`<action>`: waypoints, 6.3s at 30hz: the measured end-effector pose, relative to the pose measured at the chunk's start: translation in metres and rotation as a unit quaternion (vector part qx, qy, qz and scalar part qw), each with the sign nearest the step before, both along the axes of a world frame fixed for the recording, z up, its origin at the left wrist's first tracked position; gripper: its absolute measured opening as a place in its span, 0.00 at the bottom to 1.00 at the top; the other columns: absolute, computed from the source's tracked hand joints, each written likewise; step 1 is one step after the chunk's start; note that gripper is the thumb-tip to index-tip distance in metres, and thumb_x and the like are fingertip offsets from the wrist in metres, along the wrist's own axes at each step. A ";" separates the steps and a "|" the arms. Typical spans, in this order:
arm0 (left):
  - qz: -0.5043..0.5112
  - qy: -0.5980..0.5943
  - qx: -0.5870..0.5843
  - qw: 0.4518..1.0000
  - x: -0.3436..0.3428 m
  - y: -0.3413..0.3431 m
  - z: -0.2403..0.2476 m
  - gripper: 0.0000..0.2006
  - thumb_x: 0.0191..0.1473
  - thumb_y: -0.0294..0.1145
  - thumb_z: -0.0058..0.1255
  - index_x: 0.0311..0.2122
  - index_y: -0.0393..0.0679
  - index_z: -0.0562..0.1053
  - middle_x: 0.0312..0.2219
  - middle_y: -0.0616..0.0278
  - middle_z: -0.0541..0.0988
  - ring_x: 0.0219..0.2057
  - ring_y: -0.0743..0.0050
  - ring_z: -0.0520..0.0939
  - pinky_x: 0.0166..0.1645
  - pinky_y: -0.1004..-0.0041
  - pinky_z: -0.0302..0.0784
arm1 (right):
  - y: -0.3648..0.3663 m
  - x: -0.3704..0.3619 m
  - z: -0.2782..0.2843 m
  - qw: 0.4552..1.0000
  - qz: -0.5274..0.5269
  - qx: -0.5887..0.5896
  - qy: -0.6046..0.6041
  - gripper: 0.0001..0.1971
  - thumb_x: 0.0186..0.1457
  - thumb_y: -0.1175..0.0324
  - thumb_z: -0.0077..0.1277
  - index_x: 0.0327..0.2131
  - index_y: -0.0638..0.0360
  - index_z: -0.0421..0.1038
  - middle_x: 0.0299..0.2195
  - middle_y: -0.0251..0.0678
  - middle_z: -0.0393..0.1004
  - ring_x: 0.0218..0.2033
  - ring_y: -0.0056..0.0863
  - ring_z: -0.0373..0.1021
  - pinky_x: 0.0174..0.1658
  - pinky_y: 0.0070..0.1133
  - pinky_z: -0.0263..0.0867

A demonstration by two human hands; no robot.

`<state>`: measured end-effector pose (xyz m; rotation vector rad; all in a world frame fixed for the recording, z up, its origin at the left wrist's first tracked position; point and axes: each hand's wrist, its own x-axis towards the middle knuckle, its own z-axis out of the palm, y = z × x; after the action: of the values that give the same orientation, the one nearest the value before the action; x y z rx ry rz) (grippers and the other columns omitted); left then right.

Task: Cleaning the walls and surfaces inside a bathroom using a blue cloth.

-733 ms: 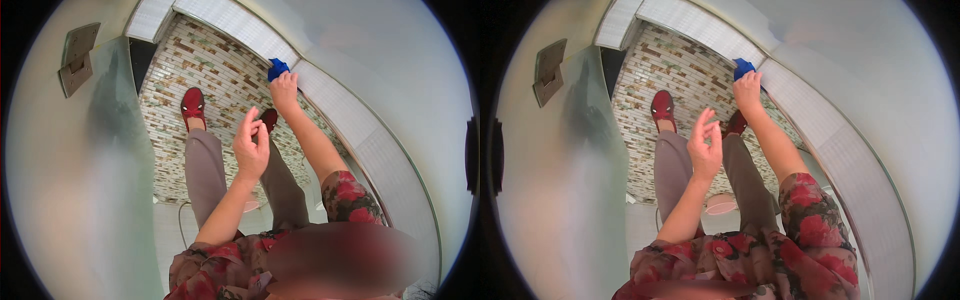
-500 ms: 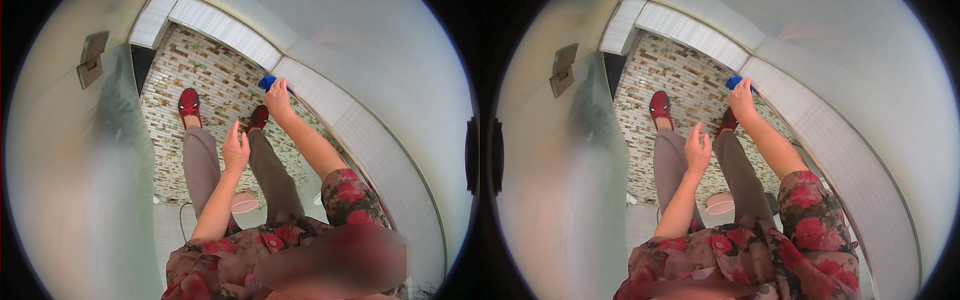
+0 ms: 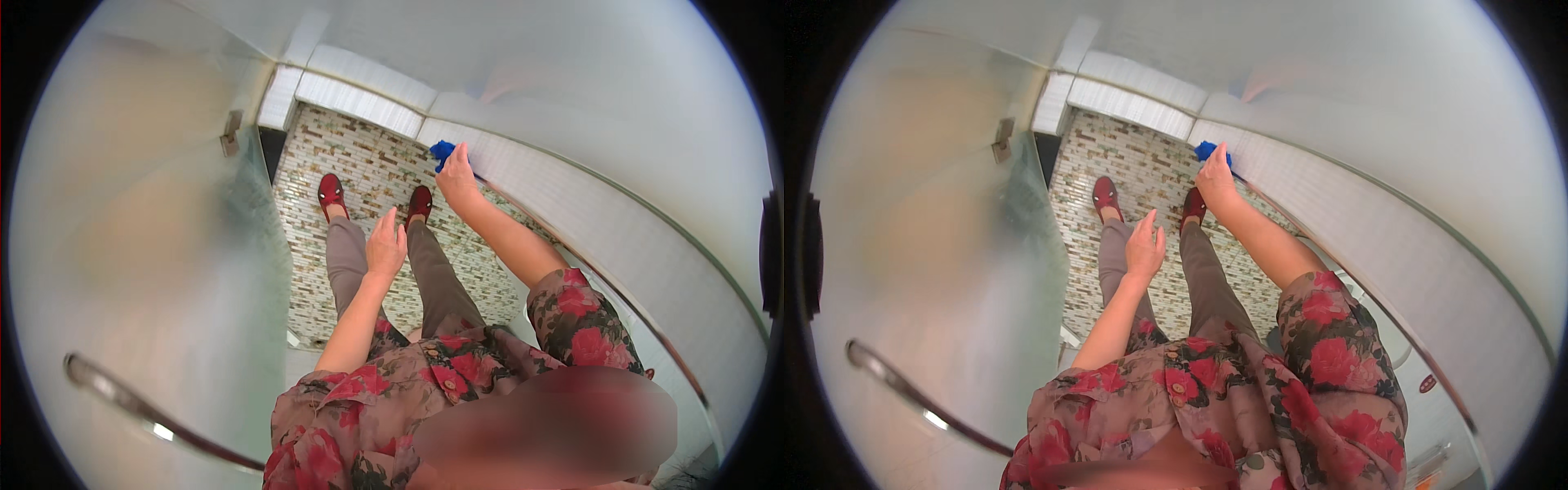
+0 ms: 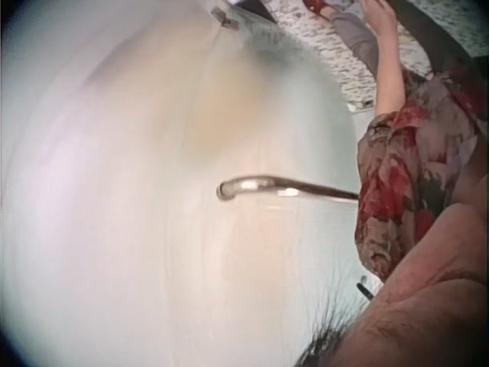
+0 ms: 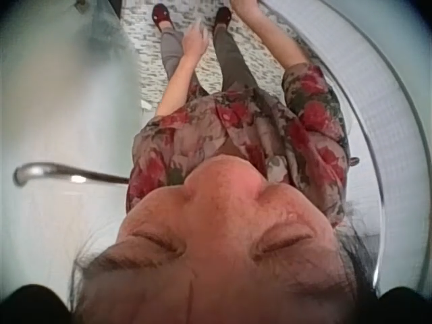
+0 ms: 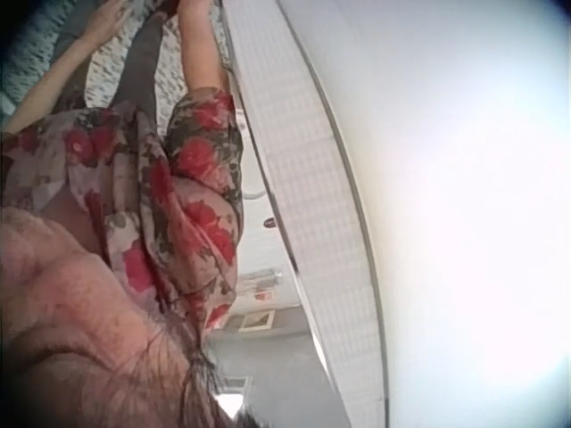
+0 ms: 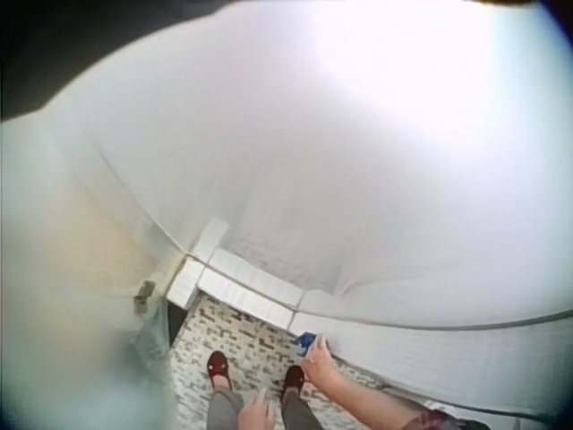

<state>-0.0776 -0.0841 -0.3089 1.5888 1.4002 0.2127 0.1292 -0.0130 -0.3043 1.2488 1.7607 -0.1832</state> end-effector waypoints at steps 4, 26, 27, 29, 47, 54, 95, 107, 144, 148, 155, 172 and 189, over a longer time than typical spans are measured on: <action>-0.021 -0.016 0.014 1.000 0.009 0.028 0.038 0.22 0.54 0.31 0.51 0.55 0.41 0.67 0.43 0.50 0.76 0.37 0.60 0.81 0.41 0.64 0.76 | -0.011 0.004 0.073 0.990 -0.090 0.025 0.109 0.12 0.51 0.65 0.49 0.36 0.56 0.79 0.39 0.43 0.76 0.49 0.48 0.68 0.53 0.44 0.57; 0.088 -0.311 -0.376 0.868 0.144 0.074 0.168 0.13 0.61 0.34 0.41 0.48 0.42 0.69 0.40 0.65 0.74 0.44 0.74 0.73 0.52 0.71 0.66 | -0.059 0.015 0.120 -0.260 -0.710 0.224 0.615 0.15 0.58 0.77 0.33 0.45 0.74 0.65 0.43 0.50 0.70 0.41 0.42 0.72 0.41 0.32 0.74; 0.089 -0.310 -0.365 0.873 0.141 0.073 0.169 0.13 0.61 0.34 0.41 0.48 0.42 0.69 0.40 0.65 0.74 0.44 0.74 0.73 0.52 0.71 0.66 | -0.058 0.007 0.139 -0.276 -0.705 0.231 0.611 0.14 0.58 0.77 0.33 0.44 0.74 0.64 0.43 0.51 0.70 0.42 0.43 0.72 0.43 0.33 0.74; 0.035 -0.330 -0.304 0.893 0.140 0.062 0.197 0.12 0.62 0.35 0.41 0.47 0.45 0.71 0.33 0.69 0.74 0.33 0.80 0.72 0.38 0.78 0.67 | -0.069 0.009 0.175 -0.304 -0.687 0.253 0.610 0.14 0.58 0.77 0.34 0.44 0.75 0.64 0.43 0.51 0.70 0.43 0.43 0.71 0.45 0.34 0.73; -0.213 -0.386 0.347 0.828 0.158 0.045 0.516 0.35 0.56 0.27 0.48 0.63 0.26 0.47 0.56 0.33 0.61 0.53 0.41 0.70 0.55 0.57 0.68 | -0.123 0.050 0.513 0.131 -0.329 0.270 0.896 0.19 0.65 0.71 0.37 0.57 0.71 0.56 0.49 0.38 0.68 0.50 0.24 0.66 0.53 0.23 0.64; -0.229 -0.353 0.600 0.680 0.168 0.070 0.591 0.40 0.57 0.46 0.42 0.64 0.28 0.42 0.63 0.33 0.48 0.61 0.34 0.55 0.63 0.52 0.53 | -0.112 0.063 0.593 0.242 -0.201 0.312 0.896 0.21 0.65 0.70 0.39 0.57 0.73 0.55 0.48 0.38 0.67 0.48 0.21 0.66 0.51 0.22 0.66; -0.213 -0.516 0.448 0.698 0.194 0.065 0.601 0.31 0.63 0.43 0.36 0.64 0.34 0.47 0.65 0.48 0.48 0.66 0.59 0.52 0.65 0.66 0.52 | -0.088 0.069 0.642 0.502 0.155 0.756 0.391 0.18 0.46 0.69 0.53 0.43 0.65 0.74 0.52 0.42 0.70 0.58 0.44 0.61 0.56 0.43 0.55; -0.082 -0.666 0.341 0.658 0.207 0.021 0.621 0.38 0.65 0.58 0.15 0.66 0.34 0.39 0.66 0.51 0.45 0.67 0.61 0.48 0.68 0.63 0.44 | -0.072 0.067 0.652 0.518 0.220 0.803 0.199 0.18 0.52 0.62 0.53 0.46 0.54 0.70 0.50 0.34 0.69 0.55 0.31 0.63 0.52 0.35 0.61; -0.101 -0.552 0.510 0.652 0.241 0.059 0.627 0.37 0.64 0.52 0.26 0.63 0.24 0.49 0.61 0.34 0.57 0.62 0.44 0.61 0.63 0.60 0.57 | -0.084 0.102 0.676 0.439 0.142 0.883 0.086 0.19 0.46 0.60 0.54 0.44 0.51 0.72 0.55 0.34 0.67 0.56 0.31 0.62 0.56 0.35 0.56; -0.094 -0.521 0.543 0.652 0.243 0.060 0.623 0.38 0.64 0.52 0.26 0.62 0.22 0.46 0.61 0.33 0.54 0.64 0.44 0.58 0.65 0.61 0.55 | -0.122 0.135 0.663 0.448 0.071 0.887 0.088 0.27 0.46 0.60 0.55 0.52 0.55 0.68 0.59 0.39 0.63 0.61 0.35 0.58 0.61 0.38 0.48; -0.091 -0.521 0.526 0.666 0.262 0.040 0.636 0.38 0.64 0.52 0.24 0.62 0.20 0.44 0.63 0.35 0.52 0.64 0.48 0.56 0.65 0.63 0.53 | -0.207 0.236 0.640 0.358 -0.039 0.932 0.039 0.31 0.47 0.60 0.52 0.54 0.69 0.66 0.64 0.48 0.54 0.65 0.44 0.50 0.64 0.42 0.40; -0.123 -0.615 0.440 0.642 0.244 0.052 0.633 0.40 0.64 0.57 0.18 0.64 0.25 0.45 0.63 0.42 0.53 0.63 0.55 0.58 0.65 0.65 0.52 | -0.112 0.120 0.565 0.449 0.020 0.881 0.147 0.21 0.46 0.67 0.51 0.47 0.57 0.72 0.58 0.42 0.64 0.60 0.41 0.60 0.58 0.44 0.50; -0.200 -0.645 0.299 0.675 0.218 0.071 0.604 0.48 0.56 0.72 0.15 0.68 0.40 0.39 0.67 0.52 0.46 0.68 0.59 0.45 0.69 0.63 0.37 | -0.129 0.143 0.597 0.332 -0.021 0.937 0.106 0.31 0.49 0.69 0.48 0.58 0.68 0.60 0.62 0.54 0.56 0.63 0.50 0.53 0.63 0.48 0.39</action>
<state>0.1404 -0.0130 0.2954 1.5437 -0.1948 1.3295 0.2720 -0.1422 0.2928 2.6590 1.5024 2.5263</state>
